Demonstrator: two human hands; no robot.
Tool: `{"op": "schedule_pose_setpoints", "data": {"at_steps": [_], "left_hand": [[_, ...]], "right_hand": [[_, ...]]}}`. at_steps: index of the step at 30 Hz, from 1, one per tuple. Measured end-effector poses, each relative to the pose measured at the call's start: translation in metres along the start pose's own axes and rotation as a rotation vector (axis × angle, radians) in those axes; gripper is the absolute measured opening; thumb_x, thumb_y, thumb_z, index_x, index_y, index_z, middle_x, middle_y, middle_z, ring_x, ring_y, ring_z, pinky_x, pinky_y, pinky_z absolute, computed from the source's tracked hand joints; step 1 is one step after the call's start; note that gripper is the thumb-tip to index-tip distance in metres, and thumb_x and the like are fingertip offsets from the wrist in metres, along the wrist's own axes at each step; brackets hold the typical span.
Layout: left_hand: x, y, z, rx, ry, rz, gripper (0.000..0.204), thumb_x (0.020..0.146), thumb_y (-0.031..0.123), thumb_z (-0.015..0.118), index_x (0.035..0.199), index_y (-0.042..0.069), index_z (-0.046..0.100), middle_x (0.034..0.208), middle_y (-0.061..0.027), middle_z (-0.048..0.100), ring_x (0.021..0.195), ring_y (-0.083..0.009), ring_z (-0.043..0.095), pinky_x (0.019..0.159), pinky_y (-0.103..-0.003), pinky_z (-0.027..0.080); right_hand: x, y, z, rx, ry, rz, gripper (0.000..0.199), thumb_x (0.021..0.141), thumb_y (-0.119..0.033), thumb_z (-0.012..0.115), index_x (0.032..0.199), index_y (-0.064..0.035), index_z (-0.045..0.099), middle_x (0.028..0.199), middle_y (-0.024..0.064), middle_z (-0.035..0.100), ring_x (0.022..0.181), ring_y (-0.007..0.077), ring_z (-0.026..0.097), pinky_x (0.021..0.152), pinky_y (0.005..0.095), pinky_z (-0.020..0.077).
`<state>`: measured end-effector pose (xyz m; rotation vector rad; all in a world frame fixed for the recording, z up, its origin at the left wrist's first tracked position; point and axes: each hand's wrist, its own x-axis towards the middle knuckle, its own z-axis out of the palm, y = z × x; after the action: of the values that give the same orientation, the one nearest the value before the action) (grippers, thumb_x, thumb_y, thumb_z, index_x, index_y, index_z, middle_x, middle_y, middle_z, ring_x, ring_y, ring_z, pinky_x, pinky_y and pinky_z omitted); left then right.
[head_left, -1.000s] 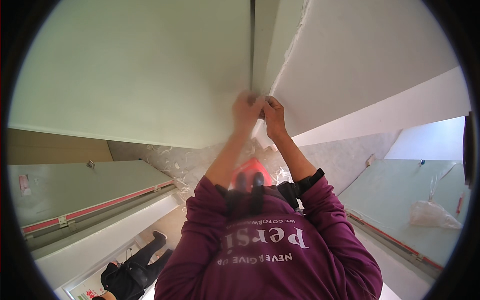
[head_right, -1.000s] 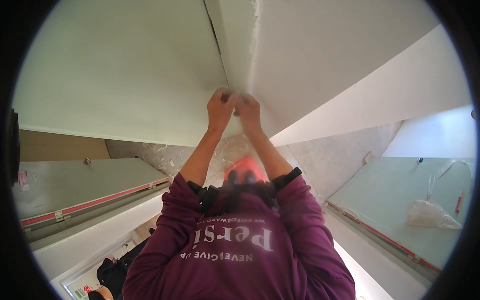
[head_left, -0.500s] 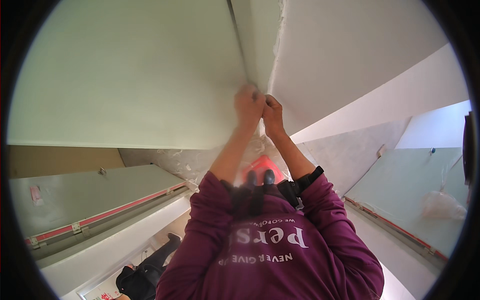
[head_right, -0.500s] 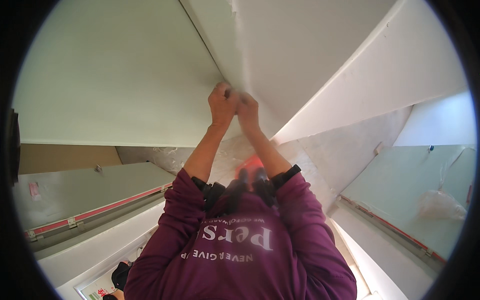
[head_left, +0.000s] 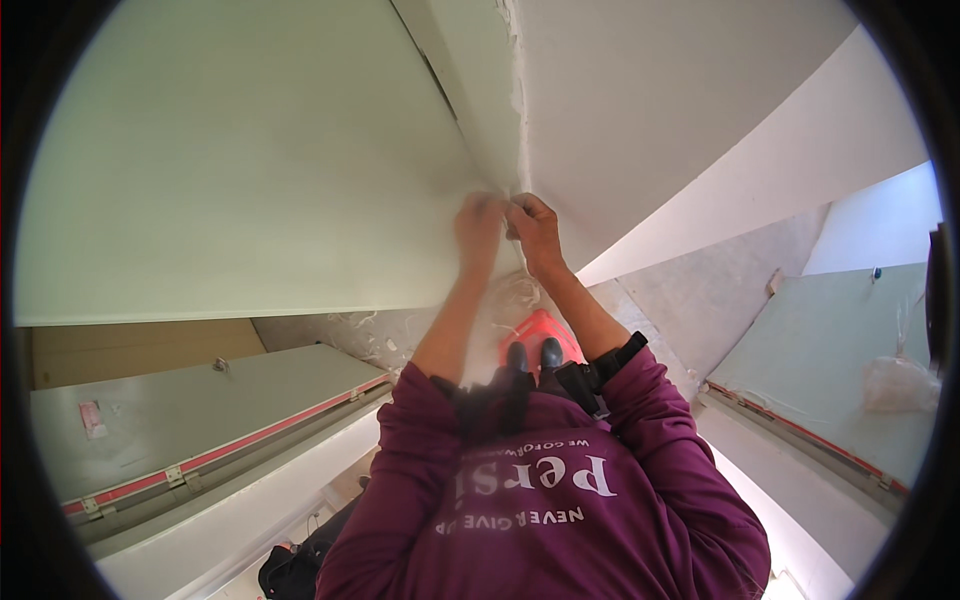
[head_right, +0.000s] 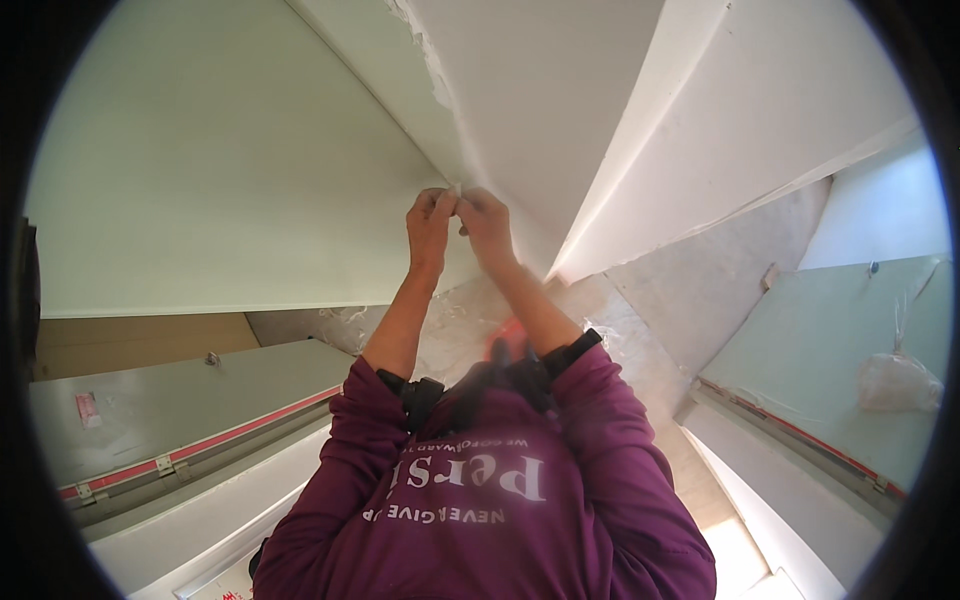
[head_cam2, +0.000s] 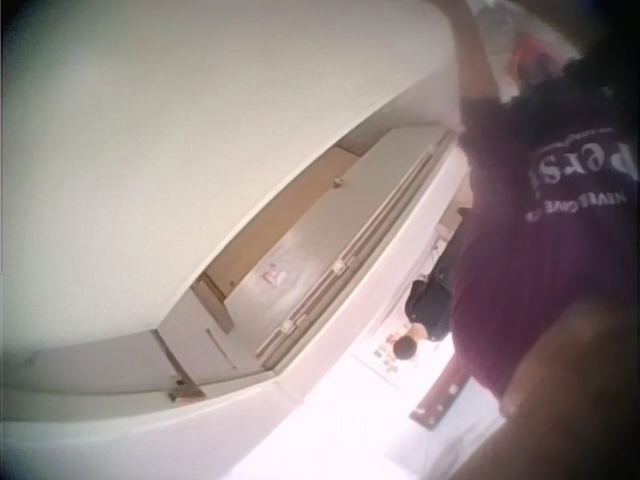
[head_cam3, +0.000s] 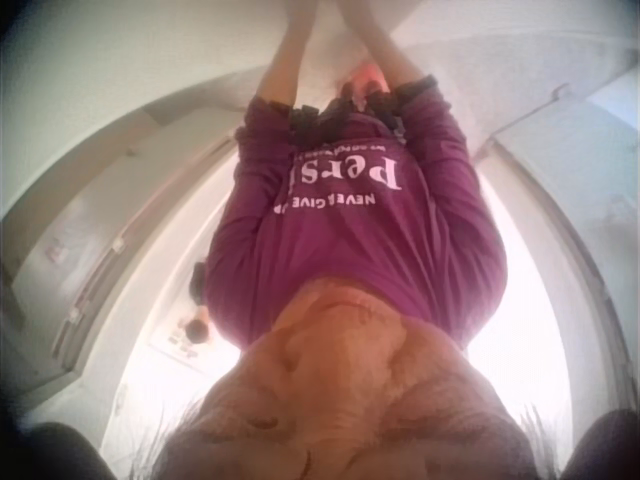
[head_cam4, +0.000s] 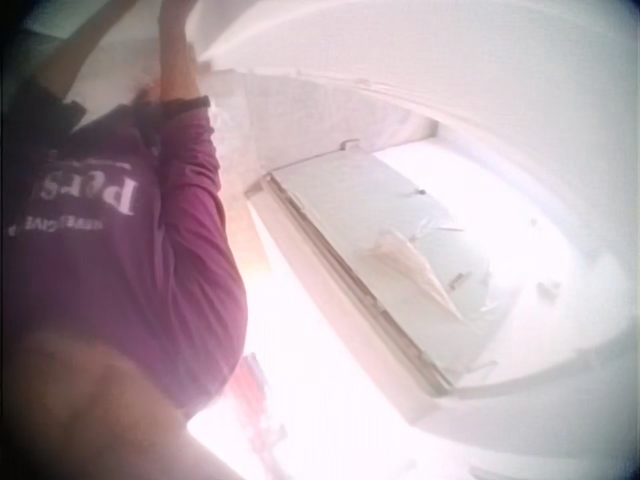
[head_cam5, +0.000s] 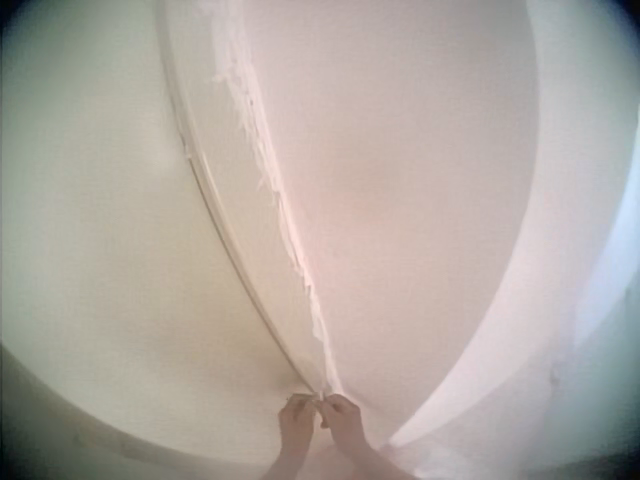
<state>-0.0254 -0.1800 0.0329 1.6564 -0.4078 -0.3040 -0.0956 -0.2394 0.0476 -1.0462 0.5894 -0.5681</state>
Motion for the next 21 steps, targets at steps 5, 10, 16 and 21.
{"op": "schedule_pose_setpoints", "data": {"at_steps": [5, 10, 16, 21], "left_hand": [[0.0, 0.02, 0.002, -0.077, -0.1, -0.141, 0.017, 0.081, 0.017, 0.06, 0.072, 0.002, 0.057, 0.061, 0.0031, 0.046, 0.061, -0.0062, 0.038, 0.056, -0.023, 0.032], [0.003, 0.029, 0.0, -0.092, -0.1, -0.21, 0.012, 0.078, 0.011, 0.058, 0.07, 0.003, 0.057, 0.06, 0.0032, 0.047, 0.059, -0.0066, 0.039, 0.056, -0.022, 0.032], [0.012, 0.018, -0.018, 0.143, -0.198, -0.074, 0.01, 0.077, 0.009, 0.055, 0.069, 0.002, 0.056, 0.06, 0.0019, 0.048, 0.06, -0.0061, 0.041, 0.055, -0.021, 0.033], [0.01, 0.027, -0.02, 0.187, -0.214, -0.031, 0.012, 0.078, 0.009, 0.055, 0.068, 0.002, 0.055, 0.06, 0.0024, 0.048, 0.058, -0.0059, 0.04, 0.053, -0.022, 0.033]], "right_hand": [[-0.002, -0.004, 0.0, -0.057, 0.014, -0.044, 0.013, 0.079, -0.016, 0.056, 0.071, -0.0061, 0.056, 0.059, -0.0042, 0.044, 0.054, 0.005, 0.04, 0.05, 0.021, 0.0347], [-0.008, -0.001, -0.005, -0.247, -0.038, -0.123, 0.015, 0.08, -0.017, 0.054, 0.077, -0.0037, 0.059, 0.062, -0.0019, 0.047, 0.056, 0.0067, 0.042, 0.052, 0.0199, 0.0367], [-0.01, -0.011, -0.008, 0.094, 0.051, 0.151, 0.02, 0.08, -0.025, 0.052, 0.079, -0.0069, 0.061, 0.065, -0.002, 0.048, 0.06, 0.0088, 0.044, 0.059, 0.0246, 0.0397], [-0.002, -0.013, 0.002, 0.361, -0.029, 0.458, 0.018, 0.081, -0.029, 0.049, 0.085, -0.0113, 0.054, 0.08, -0.0025, 0.049, 0.073, 0.0082, 0.045, 0.068, 0.0243, 0.0377]]}}
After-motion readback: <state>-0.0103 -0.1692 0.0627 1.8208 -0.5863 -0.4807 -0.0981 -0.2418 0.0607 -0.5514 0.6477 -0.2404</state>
